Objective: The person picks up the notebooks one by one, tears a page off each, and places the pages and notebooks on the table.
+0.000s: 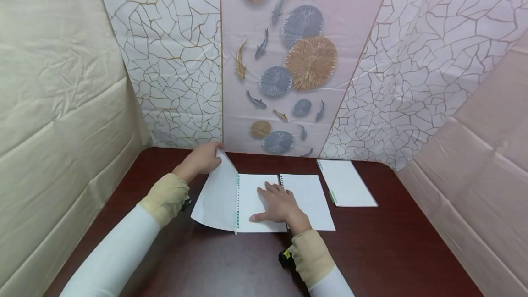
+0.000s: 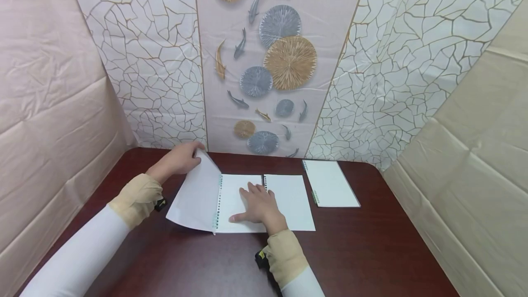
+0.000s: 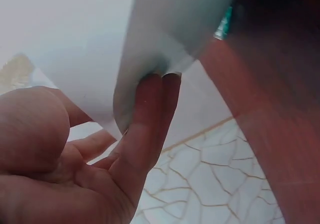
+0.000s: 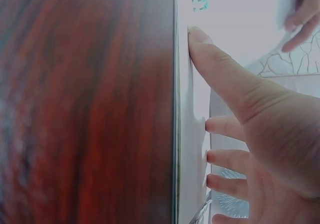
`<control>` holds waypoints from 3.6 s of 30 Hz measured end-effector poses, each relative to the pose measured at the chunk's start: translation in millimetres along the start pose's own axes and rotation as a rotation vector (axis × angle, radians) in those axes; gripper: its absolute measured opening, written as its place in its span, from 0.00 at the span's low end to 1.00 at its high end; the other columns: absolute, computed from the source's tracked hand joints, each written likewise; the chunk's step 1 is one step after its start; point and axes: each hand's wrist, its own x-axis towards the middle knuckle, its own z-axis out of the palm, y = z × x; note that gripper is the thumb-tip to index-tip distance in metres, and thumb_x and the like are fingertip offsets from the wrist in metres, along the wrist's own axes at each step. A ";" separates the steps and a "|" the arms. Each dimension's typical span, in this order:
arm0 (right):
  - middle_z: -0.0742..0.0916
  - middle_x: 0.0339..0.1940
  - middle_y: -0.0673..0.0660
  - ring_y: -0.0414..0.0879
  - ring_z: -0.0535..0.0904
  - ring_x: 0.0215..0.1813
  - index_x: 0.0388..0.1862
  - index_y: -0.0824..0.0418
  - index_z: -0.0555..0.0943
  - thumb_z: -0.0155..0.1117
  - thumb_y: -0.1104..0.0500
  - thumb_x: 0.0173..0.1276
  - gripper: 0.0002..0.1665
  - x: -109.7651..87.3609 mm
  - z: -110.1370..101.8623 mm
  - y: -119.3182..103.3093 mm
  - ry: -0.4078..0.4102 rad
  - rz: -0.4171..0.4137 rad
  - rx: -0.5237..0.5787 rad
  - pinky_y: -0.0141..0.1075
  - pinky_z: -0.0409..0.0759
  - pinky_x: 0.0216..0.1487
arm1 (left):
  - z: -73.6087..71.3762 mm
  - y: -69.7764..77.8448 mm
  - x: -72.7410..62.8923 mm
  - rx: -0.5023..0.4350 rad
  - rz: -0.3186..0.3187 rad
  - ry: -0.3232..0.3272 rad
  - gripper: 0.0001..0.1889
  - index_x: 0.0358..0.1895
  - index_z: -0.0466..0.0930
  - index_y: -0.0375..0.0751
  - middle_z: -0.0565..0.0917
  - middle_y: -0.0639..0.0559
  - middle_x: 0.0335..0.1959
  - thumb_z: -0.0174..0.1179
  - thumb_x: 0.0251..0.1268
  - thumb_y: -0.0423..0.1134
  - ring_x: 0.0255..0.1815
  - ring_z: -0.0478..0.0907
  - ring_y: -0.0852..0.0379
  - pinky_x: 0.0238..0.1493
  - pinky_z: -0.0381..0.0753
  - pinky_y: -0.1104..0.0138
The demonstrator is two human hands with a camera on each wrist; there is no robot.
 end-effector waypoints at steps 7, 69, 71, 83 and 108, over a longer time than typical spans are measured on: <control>0.65 0.85 0.60 0.63 0.58 0.84 0.84 0.52 0.68 0.72 0.23 0.60 0.61 -0.2 -0.5 -1.0 -0.006 0.007 0.005 0.66 0.59 0.78 | -7.3 18.7 9.5 0.033 0.000 -0.070 0.28 0.78 0.70 0.36 0.80 0.32 0.66 0.56 0.77 0.36 0.55 0.85 0.41 0.52 0.87 0.54; 0.79 0.74 0.66 0.64 0.71 0.77 0.75 0.65 0.76 0.62 0.56 0.81 0.28 -14.6 -37.7 69.2 0.376 0.057 0.322 0.63 0.66 0.76 | 150.9 99.2 47.7 0.447 0.006 0.132 0.23 0.73 0.75 0.42 0.83 0.36 0.59 0.55 0.82 0.43 0.42 0.89 0.45 0.36 0.89 0.56; 0.78 0.75 0.66 0.64 0.69 0.78 0.76 0.64 0.75 0.63 0.53 0.80 0.31 -16.3 -38.3 71.0 0.376 0.064 0.286 0.65 0.64 0.76 | 155.5 96.9 47.4 0.487 -0.005 0.128 0.22 0.73 0.76 0.39 0.83 0.35 0.60 0.54 0.83 0.41 0.44 0.89 0.46 0.36 0.90 0.57; 0.75 0.78 0.66 0.65 0.65 0.81 0.79 0.62 0.73 0.63 0.46 0.80 0.36 -15.1 -34.3 69.1 0.368 0.083 0.223 0.68 0.61 0.77 | 163.1 83.6 45.1 0.675 -0.132 -0.012 0.26 0.71 0.80 0.40 0.82 0.37 0.60 0.53 0.84 0.54 0.51 0.83 0.33 0.35 0.87 0.57; 0.53 0.90 0.58 0.64 0.38 0.88 0.89 0.46 0.56 0.61 0.22 0.66 0.60 -33.1 -72.7 61.3 0.625 0.098 0.010 0.72 0.37 0.79 | 59.0 35.1 -20.0 0.258 0.162 0.345 0.56 0.87 0.55 0.59 0.55 0.49 0.87 0.42 0.61 0.88 0.88 0.42 0.40 0.80 0.46 0.33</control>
